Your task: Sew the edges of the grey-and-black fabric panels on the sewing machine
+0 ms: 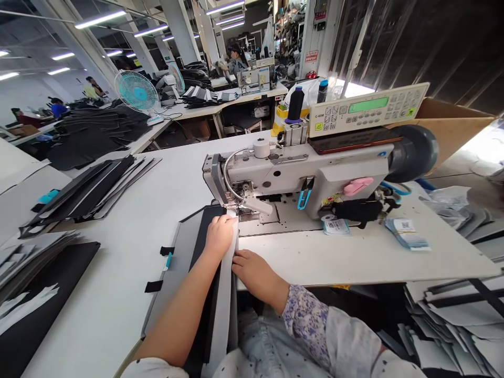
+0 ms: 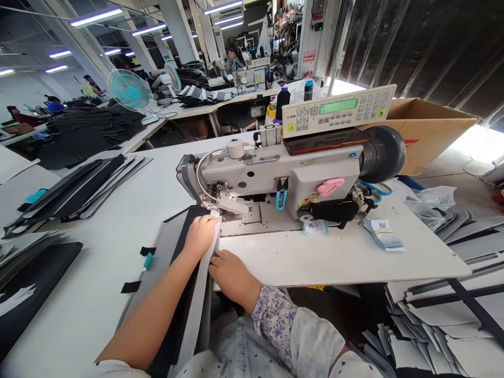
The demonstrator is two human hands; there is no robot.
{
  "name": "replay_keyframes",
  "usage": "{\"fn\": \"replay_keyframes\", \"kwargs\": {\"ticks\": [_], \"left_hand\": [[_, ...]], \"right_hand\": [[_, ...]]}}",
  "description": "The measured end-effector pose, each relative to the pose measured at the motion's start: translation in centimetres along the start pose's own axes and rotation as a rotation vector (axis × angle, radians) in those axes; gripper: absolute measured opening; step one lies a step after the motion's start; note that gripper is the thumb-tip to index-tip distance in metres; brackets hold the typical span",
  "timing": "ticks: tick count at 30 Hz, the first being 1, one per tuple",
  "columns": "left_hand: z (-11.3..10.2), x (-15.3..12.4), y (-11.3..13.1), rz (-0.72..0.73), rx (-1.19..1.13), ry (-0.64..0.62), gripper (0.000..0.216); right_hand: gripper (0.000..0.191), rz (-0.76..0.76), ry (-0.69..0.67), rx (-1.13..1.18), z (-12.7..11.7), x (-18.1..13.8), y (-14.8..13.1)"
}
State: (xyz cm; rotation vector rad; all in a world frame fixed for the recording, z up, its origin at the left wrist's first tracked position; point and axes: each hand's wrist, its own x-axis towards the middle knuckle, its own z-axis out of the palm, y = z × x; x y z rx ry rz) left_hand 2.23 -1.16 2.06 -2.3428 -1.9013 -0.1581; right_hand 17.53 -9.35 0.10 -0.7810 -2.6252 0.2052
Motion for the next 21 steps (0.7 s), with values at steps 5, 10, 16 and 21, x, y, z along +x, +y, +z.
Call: {"fn": "replay_keyframes", "kwargs": {"ticks": [5, 10, 16, 21], "left_hand": [[-1.7, -1.0, 0.7, -0.015, -0.001, -0.100, 0.036], [-2.1, -0.9, 1.0, -0.094, -0.067, -0.247, 0.048], [-2.1, 0.0, 1.6, -0.172, -0.111, -0.265, 0.046], [-2.4, -0.7, 1.2, -0.144, -0.136, -0.291, 0.043]], "right_hand": [[0.010, 0.043, 0.024, -0.047, 1.4, 1.1, 1.0], [0.016, 0.130, 0.043, -0.034, 1.8, 1.7, 1.5], [0.020, 0.165, 0.065, -0.004, 1.2, 1.7, 1.9], [0.023, 0.139, 0.059, 0.005, 1.3, 1.7, 1.7]]}}
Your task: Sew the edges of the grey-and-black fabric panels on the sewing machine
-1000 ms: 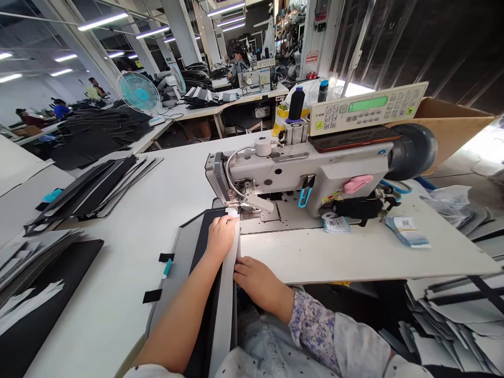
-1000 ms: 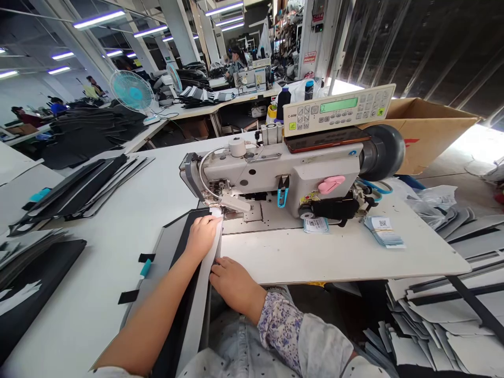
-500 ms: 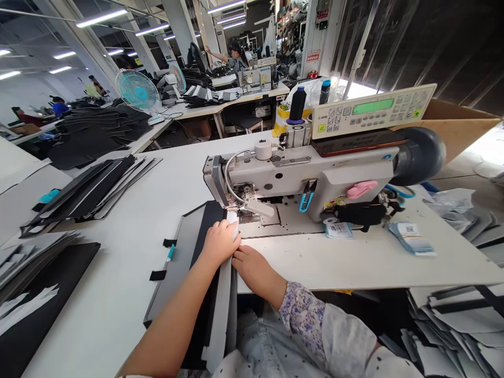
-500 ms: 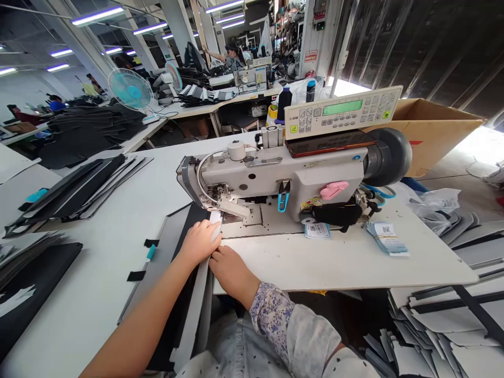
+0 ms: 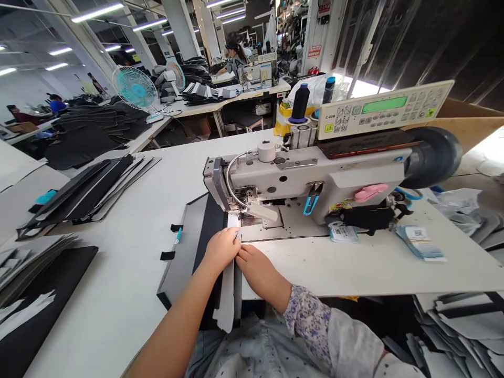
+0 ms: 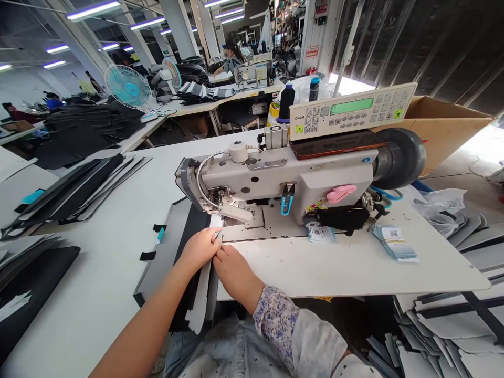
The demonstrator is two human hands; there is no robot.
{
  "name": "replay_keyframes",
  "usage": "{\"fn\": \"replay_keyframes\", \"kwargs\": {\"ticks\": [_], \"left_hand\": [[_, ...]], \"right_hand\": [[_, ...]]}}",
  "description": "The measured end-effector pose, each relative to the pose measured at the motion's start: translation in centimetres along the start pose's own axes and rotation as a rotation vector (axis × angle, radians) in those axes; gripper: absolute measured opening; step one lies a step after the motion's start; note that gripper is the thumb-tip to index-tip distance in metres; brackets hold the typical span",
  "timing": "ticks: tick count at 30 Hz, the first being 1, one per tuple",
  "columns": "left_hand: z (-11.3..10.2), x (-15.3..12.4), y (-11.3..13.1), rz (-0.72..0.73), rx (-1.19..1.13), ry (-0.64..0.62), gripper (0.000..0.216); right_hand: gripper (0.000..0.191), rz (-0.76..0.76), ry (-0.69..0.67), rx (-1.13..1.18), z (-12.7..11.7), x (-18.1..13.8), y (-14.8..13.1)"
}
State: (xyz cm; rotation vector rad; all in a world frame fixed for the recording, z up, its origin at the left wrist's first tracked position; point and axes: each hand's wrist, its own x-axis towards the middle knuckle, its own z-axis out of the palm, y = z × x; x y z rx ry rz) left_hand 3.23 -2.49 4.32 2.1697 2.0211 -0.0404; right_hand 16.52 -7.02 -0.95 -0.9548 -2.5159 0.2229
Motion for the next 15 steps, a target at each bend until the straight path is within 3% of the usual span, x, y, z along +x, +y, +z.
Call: {"fn": "replay_keyframes", "kwargs": {"ticks": [5, 11, 15], "left_hand": [[0.1, 0.5, -0.1, -0.005, -0.016, 0.014, 0.042], [0.3, 0.2, 0.0, 0.036, 0.043, 0.037, 0.042], [0.3, -0.1, -0.3, 0.054, 0.050, 0.032, 0.043]], "right_hand": [[0.023, -0.073, -0.030, -0.077, -0.8, -0.5, -0.6], [0.022, -0.129, -0.019, 0.039, -1.2, -4.1, -2.6], [0.030, -0.121, -0.030, 0.077, -1.4, -4.3, -3.0]]}}
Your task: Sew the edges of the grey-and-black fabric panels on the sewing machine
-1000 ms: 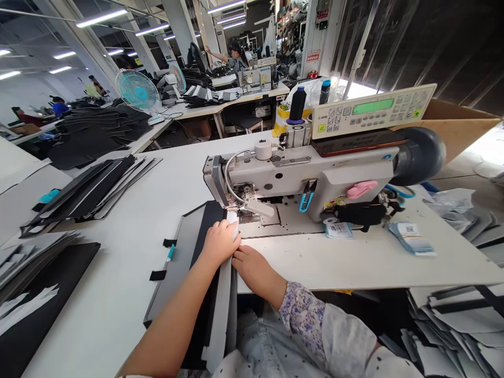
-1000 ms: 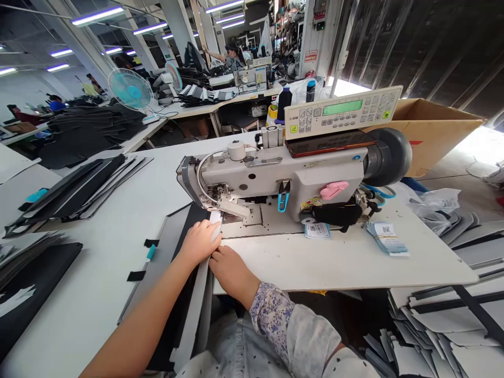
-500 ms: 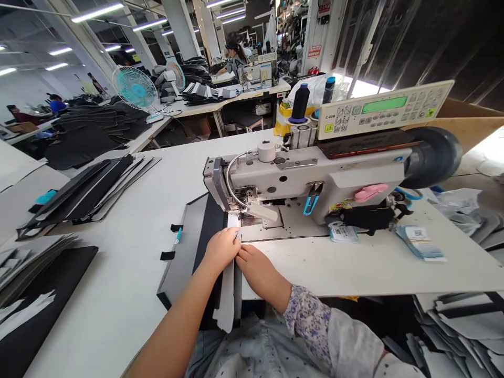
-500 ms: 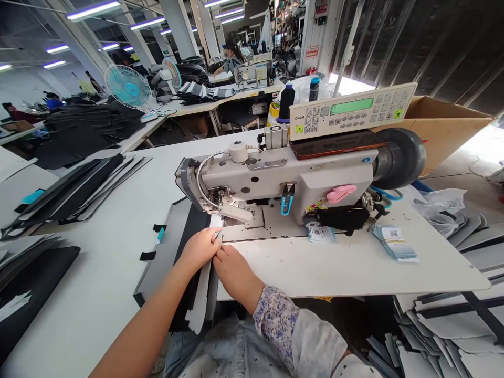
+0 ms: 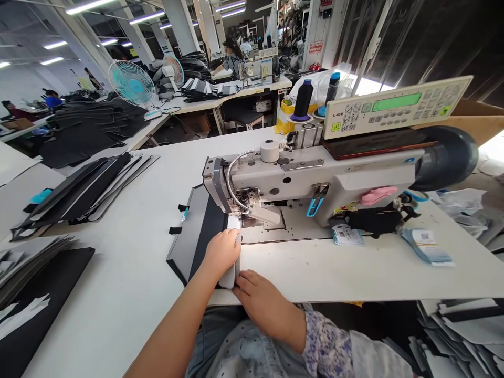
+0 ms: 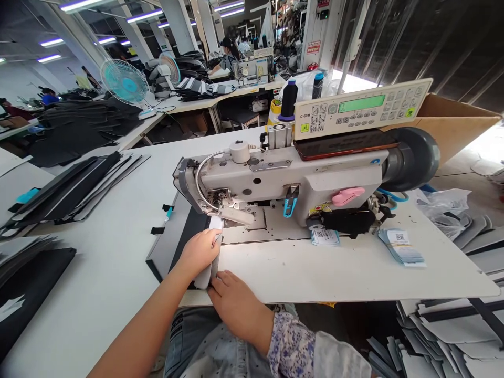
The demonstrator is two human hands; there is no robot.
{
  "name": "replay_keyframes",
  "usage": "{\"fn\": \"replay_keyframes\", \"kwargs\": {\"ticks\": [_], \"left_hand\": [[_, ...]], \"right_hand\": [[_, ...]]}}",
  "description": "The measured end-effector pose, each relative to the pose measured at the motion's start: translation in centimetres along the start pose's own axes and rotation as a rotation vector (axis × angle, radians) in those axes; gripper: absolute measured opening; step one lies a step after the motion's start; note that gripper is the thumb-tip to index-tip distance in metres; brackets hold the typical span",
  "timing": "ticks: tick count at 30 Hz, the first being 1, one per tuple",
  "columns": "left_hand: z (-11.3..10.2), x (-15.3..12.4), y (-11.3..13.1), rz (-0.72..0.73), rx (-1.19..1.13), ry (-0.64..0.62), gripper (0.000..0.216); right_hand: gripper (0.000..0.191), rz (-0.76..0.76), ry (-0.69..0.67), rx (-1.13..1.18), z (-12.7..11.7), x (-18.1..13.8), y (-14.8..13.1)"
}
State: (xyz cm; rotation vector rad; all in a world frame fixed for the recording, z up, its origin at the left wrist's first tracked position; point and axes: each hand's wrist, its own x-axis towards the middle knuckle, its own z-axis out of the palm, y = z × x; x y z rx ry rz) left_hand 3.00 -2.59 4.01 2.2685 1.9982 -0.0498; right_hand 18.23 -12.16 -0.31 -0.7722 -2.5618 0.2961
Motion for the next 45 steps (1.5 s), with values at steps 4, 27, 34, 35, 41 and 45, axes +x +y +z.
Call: {"fn": "replay_keyframes", "kwargs": {"ticks": [4, 27, 34, 35, 41, 45], "left_hand": [[-0.8, 0.3, -0.1, -0.032, -0.012, -0.060, 0.043], [1.2, 0.8, -0.8, -0.066, -0.165, 0.017, 0.029], [2.8, 1.7, -2.0, 0.023, -0.112, 0.228, 0.033], [3.0, 1.6, -2.2, 0.055, -0.103, 0.271, 0.035], [3.3, 2.4, -3.1, 0.142, -0.034, 0.495, 0.035], [3.3, 3.4, -3.6, 0.151, 0.005, 0.521, 0.033]], "right_hand": [[0.024, 0.021, -0.020, -0.010, -0.2, 1.8, 1.1], [0.022, 0.204, -0.021, -0.136, 0.0, 7.6, 7.5], [0.026, 0.278, 0.129, -0.096, 0.6, 7.1, 8.6], [0.026, 0.288, 0.142, -0.090, 0.6, 6.6, 8.3], [0.028, 0.261, 0.101, -0.064, -1.4, 2.8, 6.8], [0.025, 0.164, -0.024, -0.038, -3.2, 1.1, 7.3]]}}
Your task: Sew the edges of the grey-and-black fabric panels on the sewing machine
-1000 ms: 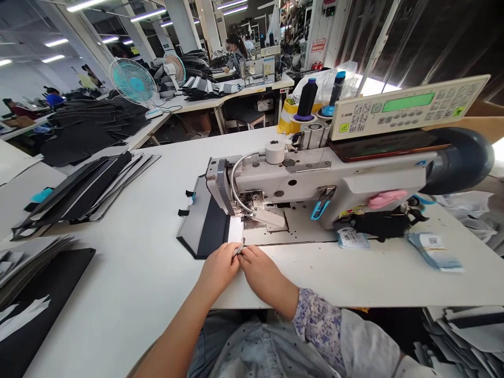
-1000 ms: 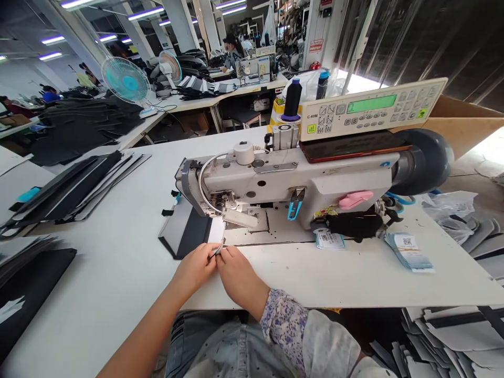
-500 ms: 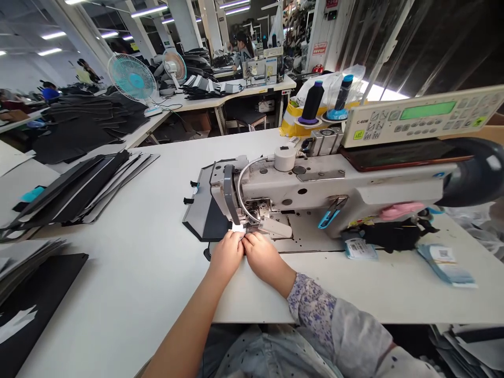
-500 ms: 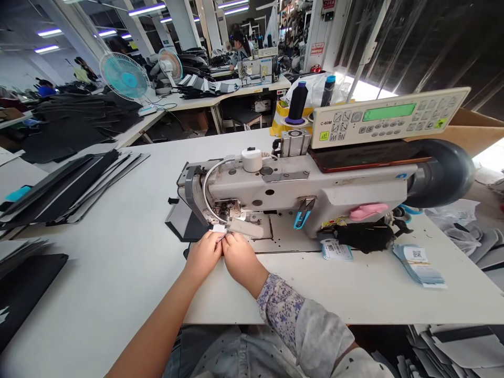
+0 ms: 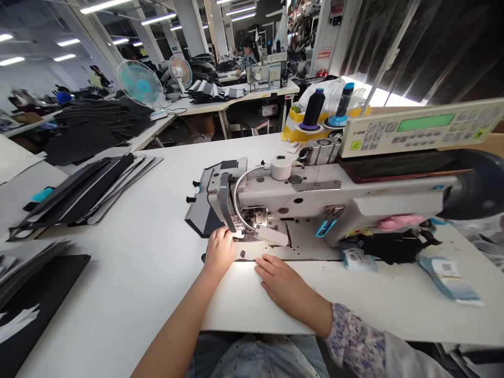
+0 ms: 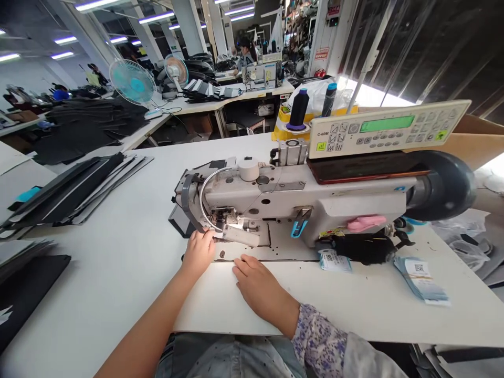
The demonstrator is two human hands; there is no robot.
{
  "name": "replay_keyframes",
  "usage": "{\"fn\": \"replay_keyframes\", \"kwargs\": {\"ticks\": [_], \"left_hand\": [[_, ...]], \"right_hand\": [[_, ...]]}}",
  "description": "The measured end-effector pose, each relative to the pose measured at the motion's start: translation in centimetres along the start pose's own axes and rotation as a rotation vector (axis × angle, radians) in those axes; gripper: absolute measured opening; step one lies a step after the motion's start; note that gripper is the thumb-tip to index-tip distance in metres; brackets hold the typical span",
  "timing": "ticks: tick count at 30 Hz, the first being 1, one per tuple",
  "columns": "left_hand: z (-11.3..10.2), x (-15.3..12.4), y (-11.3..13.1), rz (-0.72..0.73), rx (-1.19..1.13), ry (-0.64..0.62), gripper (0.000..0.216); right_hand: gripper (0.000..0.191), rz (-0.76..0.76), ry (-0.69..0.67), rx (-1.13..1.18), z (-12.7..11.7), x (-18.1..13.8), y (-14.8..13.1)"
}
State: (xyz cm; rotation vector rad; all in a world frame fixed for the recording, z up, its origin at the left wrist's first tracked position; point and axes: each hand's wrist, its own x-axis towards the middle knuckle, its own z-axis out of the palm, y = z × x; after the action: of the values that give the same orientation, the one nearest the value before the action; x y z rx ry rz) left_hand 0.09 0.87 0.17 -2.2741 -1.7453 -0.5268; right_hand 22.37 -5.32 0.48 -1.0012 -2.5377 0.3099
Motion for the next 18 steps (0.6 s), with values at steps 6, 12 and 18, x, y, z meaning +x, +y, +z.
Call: {"fn": "replay_keyframes", "kwargs": {"ticks": [6, 12, 18], "left_hand": [[-0.4, 0.4, -0.1, -0.010, 0.090, -0.116, 0.028], [-1.9, 0.5, 0.9, -0.075, 0.110, -0.178, 0.020], [-7.4, -7.7, 0.3, -0.068, -0.052, -0.264, 0.039]], "right_hand": [[0.021, -0.115, 0.031, 0.008, 1.7, 1.1, -0.4], [0.020, -0.191, 0.112, 0.167, 3.3, 2.9, -1.9], [0.020, -0.171, 0.165, 0.405, 2.3, 2.5, -0.4]]}}
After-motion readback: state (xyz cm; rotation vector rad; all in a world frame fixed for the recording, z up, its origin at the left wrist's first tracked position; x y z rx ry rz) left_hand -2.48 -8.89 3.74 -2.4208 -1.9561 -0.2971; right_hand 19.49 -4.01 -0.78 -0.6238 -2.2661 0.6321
